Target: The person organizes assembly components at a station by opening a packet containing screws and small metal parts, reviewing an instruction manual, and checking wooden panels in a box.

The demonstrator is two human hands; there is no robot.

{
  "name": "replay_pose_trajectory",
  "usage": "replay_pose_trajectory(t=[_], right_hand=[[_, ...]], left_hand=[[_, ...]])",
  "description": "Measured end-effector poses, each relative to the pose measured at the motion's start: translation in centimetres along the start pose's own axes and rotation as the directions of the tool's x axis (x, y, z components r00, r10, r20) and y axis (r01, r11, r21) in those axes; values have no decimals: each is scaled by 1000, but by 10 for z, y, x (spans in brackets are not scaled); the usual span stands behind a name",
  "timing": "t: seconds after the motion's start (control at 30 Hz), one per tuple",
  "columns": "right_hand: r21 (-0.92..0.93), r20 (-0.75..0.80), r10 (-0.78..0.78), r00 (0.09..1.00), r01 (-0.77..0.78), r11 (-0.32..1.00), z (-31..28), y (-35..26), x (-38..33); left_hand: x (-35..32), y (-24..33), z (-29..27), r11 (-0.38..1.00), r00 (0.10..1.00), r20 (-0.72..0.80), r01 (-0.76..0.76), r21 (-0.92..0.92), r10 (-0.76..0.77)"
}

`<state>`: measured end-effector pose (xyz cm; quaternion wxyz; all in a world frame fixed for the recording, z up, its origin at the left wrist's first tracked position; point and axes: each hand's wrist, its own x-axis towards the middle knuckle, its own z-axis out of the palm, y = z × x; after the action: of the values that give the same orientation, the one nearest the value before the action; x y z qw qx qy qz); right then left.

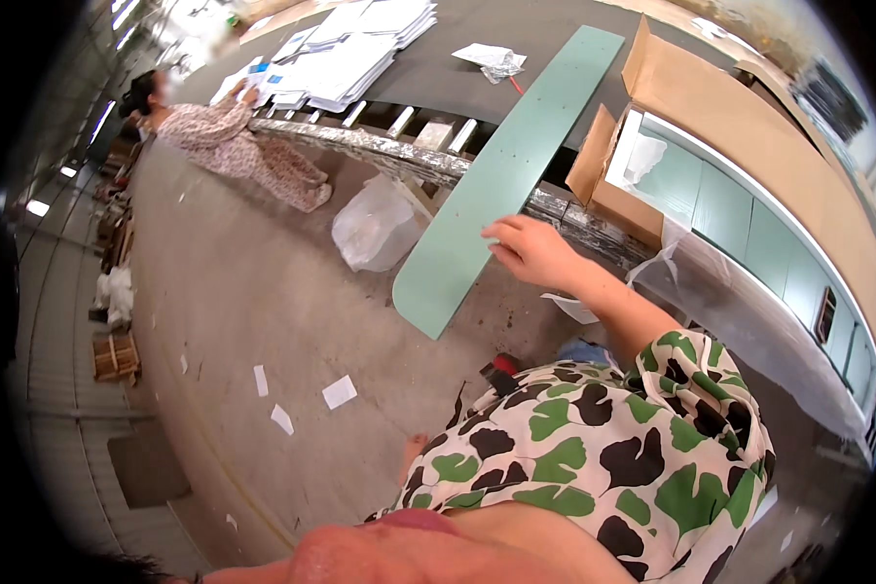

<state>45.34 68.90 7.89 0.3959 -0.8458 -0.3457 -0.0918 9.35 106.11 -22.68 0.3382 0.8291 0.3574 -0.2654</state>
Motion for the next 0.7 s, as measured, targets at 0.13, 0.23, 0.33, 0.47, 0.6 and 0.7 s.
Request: replay_pose_trajectory(t=[0.13, 0.23, 0.33, 0.47, 0.6, 0.7], right_hand=[[-78, 4, -28, 1000, 28, 997, 3, 4, 40], [-133, 34, -21, 999, 26, 991, 7, 3, 70], [-192, 107, -5, 994, 26, 981, 9, 46, 101], [-203, 153, 55, 987, -24, 979, 12, 87, 154], [-282, 79, 166, 983, -138, 949, 5, 188, 213], [-282, -121, 348, 929, -369, 886, 0, 289, 261]], left_hand=[[81, -18, -67, 998, 975, -219, 52, 20, -47], [110, 6, -114, 976, 941, -339, -66, -209, -9], [143, 45, -84, 933, 950, -313, -108, -344, -6], [137, 53, -51, 958, 971, -219, -148, -244, 94], [91, 51, -14, 986, 997, -30, -75, -150, 71], [54, -24, 10, 997, 996, -35, 78, 7, -77]])
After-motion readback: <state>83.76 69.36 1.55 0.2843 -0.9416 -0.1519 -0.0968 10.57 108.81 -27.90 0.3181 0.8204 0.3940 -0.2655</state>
